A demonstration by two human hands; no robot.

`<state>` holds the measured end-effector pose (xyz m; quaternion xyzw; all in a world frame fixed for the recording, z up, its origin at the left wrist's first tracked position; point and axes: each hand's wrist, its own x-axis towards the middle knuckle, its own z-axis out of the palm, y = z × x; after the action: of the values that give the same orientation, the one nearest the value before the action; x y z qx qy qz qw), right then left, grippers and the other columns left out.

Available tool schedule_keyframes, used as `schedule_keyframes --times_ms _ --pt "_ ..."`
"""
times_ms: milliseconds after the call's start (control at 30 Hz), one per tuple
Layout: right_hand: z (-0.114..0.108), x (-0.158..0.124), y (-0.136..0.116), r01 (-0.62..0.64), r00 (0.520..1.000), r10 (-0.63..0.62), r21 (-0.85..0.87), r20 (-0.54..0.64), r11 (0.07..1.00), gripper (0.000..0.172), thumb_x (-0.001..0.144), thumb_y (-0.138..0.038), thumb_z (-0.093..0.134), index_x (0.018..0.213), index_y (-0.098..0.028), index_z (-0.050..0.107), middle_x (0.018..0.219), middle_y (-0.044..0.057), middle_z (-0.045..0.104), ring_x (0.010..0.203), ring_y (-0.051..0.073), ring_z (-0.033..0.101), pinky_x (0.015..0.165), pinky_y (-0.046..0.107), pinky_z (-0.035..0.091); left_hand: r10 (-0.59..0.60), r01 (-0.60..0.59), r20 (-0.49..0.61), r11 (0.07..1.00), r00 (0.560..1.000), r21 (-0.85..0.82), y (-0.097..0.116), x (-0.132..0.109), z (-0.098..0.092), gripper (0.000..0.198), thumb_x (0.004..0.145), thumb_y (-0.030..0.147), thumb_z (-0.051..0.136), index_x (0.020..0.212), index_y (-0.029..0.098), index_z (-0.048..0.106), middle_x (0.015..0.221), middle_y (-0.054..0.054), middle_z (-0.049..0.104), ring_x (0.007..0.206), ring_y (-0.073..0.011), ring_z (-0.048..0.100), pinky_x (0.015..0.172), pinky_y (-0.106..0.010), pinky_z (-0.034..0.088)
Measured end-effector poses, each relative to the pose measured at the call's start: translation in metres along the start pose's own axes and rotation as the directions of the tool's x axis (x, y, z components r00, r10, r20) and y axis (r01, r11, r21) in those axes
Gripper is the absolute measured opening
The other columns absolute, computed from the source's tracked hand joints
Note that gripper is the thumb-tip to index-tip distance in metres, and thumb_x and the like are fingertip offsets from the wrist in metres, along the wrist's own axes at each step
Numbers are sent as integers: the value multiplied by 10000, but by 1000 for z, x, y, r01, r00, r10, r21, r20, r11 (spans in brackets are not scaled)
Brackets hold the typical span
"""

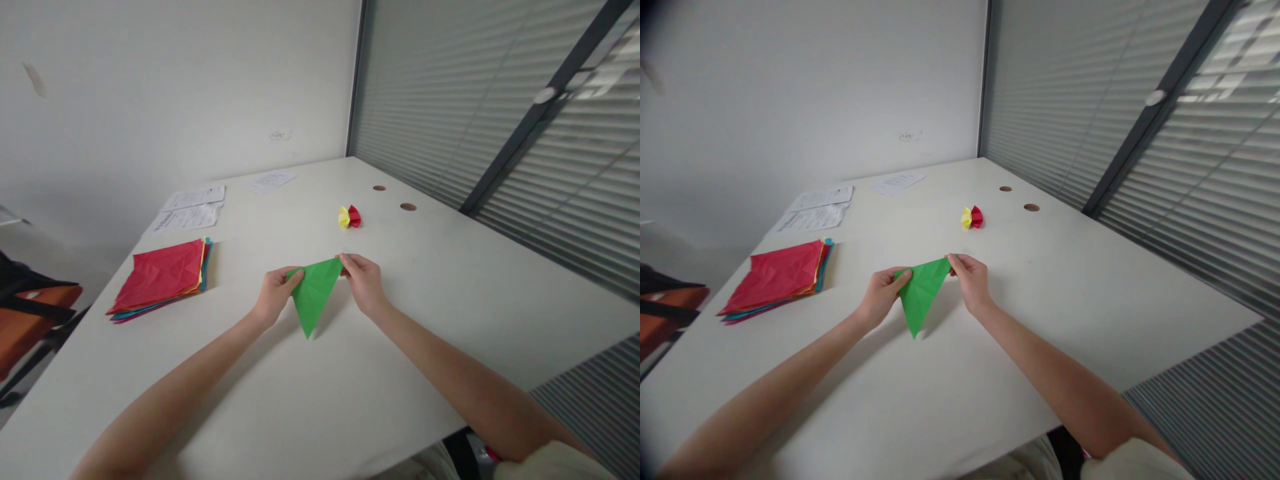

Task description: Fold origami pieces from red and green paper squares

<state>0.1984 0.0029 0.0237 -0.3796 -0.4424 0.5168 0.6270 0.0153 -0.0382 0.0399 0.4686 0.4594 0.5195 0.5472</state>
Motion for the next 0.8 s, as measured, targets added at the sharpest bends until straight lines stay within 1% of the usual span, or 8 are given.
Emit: schedule_keyframes --times_ms 100,167,333,400,533,633,733,800 --pt "-1 2 -1 9 999 -10 -18 -34 1000 291 687 -464 756 730 -177 738 651 21 647 601 129 518 584 285 423 4 -4 -21 1000 1000 -2 0 0 0 511 668 507 766 957 87 735 705 -53 713 615 -153 615 619 -274 485" --pt "1 1 -2 -12 1000 13 11 -16 1000 298 676 -473 762 726 -180 740 645 19 647 592 128 525 584 286 432 16 -16 -31 1000 999 12 1 0 0 501 675 501 760 957 87 736 712 -54 716 631 -159 623 629 -276 488" --pt "7 -8 4 -205 969 187 99 163 974 349 594 -474 825 727 -163 737 689 39 696 659 169 620 706 334 504 49 -48 -1 996 999 76 1 -2 3 443 705 474 740 920 88 746 748 -71 729 704 -191 652 655 -287 499" --pt "9 -12 9 -229 961 214 73 174 971 345 599 -470 826 695 -152 732 701 52 711 685 193 645 750 360 509 44 -44 -1 997 999 63 0 -3 4 437 697 467 752 920 91 743 753 -71 730 698 -188 654 666 -293 507" --pt "8 -12 13 -203 971 196 35 139 979 349 626 -488 802 683 -151 730 737 67 726 714 211 659 749 369 508 -21 21 2 1000 1000 0 -5 -1 3 428 653 467 788 858 95 735 709 -56 719 627 -162 635 633 -284 506" --pt "2 -4 6 -163 979 167 -48 119 986 342 635 -486 786 723 -158 740 725 61 721 707 203 654 739 365 507 -30 30 -2 999 1000 19 -7 3 -2 422 648 487 779 809 99 731 687 -52 713 607 -159 624 622 -285 501" --pt "-7 8 -7 -23 999 32 -244 31 970 318 657 -462 759 793 -174 751 764 59 724 725 194 640 727 344 493 -45 41 20 989 999 140 -5 6 -7 390 645 480 770 751 108 723 654 -48 701 603 -164 617 595 -274 482" --pt "-13 13 -16 101 995 -88 -404 51 909 291 709 -451 712 798 -177 750 813 69 728 746 191 635 721 331 481 -98 66 113 962 989 265 -2 6 -10 360 666 467 745 724 113 718 627 -43 683 584 -163 603 561 -265 459"
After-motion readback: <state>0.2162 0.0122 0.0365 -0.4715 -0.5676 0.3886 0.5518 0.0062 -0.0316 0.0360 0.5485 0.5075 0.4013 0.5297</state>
